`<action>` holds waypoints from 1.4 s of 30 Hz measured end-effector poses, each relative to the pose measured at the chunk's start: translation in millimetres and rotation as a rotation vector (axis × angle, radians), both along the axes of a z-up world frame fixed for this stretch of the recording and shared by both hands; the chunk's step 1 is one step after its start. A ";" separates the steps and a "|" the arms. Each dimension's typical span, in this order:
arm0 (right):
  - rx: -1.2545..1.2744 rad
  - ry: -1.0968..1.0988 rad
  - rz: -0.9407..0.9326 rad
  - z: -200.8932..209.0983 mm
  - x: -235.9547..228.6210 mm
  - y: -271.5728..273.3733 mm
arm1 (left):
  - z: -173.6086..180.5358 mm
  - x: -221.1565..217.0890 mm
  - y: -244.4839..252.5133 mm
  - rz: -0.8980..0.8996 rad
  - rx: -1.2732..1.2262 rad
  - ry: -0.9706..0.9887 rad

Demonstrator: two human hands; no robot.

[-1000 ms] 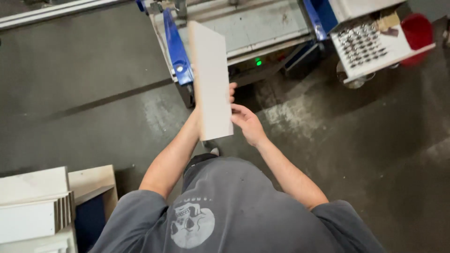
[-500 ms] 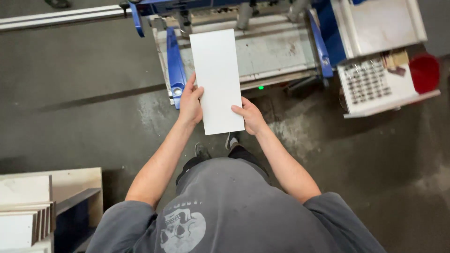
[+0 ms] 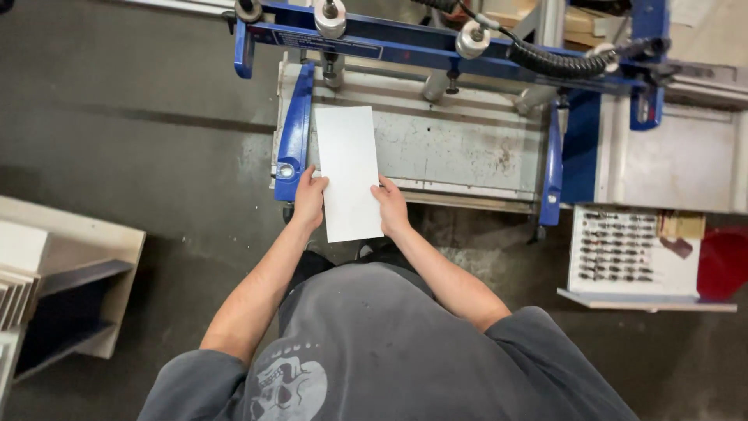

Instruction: The person repeatedly picks up white rectangular boards from a stack, places them onto a blue industrial machine, and pushes them through the rollers. After processing, the person removes the boards and stacks them on a nearby surface. The task is performed continuously throughout the video.

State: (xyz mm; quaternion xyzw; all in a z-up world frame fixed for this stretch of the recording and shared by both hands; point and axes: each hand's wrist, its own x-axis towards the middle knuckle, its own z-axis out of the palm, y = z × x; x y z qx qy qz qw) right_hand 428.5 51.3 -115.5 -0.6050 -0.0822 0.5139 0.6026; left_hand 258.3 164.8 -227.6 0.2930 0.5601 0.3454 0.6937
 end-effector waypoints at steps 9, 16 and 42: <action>-0.092 -0.055 0.026 -108.3 13.8 47.9 | 17.3 -33.7 -76.1 -0.032 -0.352 0.073; -0.117 -0.196 0.036 -63.8 3.0 80.0 | 7.6 -24.7 -68.5 0.208 -0.437 -0.285; -0.306 -0.773 0.494 -92.3 32.0 172.7 | 60.4 -15.4 92.5 -0.812 0.881 0.961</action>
